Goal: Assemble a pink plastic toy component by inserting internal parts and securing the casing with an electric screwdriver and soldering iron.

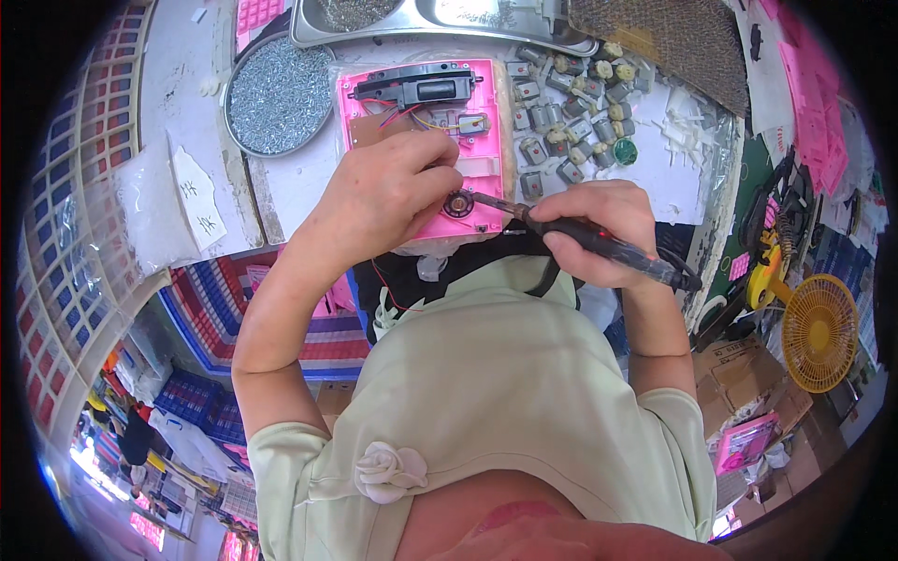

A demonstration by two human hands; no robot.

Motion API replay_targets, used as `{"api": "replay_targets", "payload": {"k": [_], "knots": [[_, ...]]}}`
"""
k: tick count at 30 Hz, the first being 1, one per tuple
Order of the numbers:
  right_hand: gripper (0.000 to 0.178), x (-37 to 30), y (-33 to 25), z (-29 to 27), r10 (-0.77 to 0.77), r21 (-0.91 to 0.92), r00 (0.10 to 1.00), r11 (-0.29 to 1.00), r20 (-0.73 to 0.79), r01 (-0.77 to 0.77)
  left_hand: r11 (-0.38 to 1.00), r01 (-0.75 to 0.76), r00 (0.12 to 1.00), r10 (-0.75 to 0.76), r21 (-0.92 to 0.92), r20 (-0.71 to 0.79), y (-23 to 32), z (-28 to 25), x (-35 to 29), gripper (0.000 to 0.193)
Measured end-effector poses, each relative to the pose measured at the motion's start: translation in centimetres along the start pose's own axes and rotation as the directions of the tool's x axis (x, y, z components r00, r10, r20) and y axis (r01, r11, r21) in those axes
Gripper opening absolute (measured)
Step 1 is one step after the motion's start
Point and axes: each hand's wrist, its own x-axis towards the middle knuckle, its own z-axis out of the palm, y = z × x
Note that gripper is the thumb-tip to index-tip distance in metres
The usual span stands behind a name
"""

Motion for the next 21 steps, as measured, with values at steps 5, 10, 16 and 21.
{"api": "replay_targets", "payload": {"k": [5, 10, 16, 21], "knots": [[0.023, -1.9, -0.3, -2.2, 0.032, -0.027, 0.992, 0.999, -0.124, -0.036, 1.0, -0.002, 1.0, 0.002, -0.007, -0.003, -0.1, 0.1, -0.2, 0.017], [0.034, -8.0, -0.8, -5.6, 0.29, 0.212, 0.809, 0.955, -0.511, -0.208, 1.0, -0.001, 0.999, 0.001, 0.003, 0.039, -0.2, -0.7, -0.2, 0.017], [0.016, -18.1, -1.4, -13.0, 0.265, 0.264, 0.327, 0.963, -0.907, -0.048, 0.999, -0.039, 0.999, 0.039, 0.032, 0.001, 0.2, 0.2, 0.3, 0.018], [0.005, -26.3, -2.9, -15.8, 0.033, 0.037, -0.036, 0.99, -0.999, -0.135, 1.0, -0.025, 1.0, 0.025, -0.005, 0.016, 0.9, -0.1, 0.7, 0.019]]}}
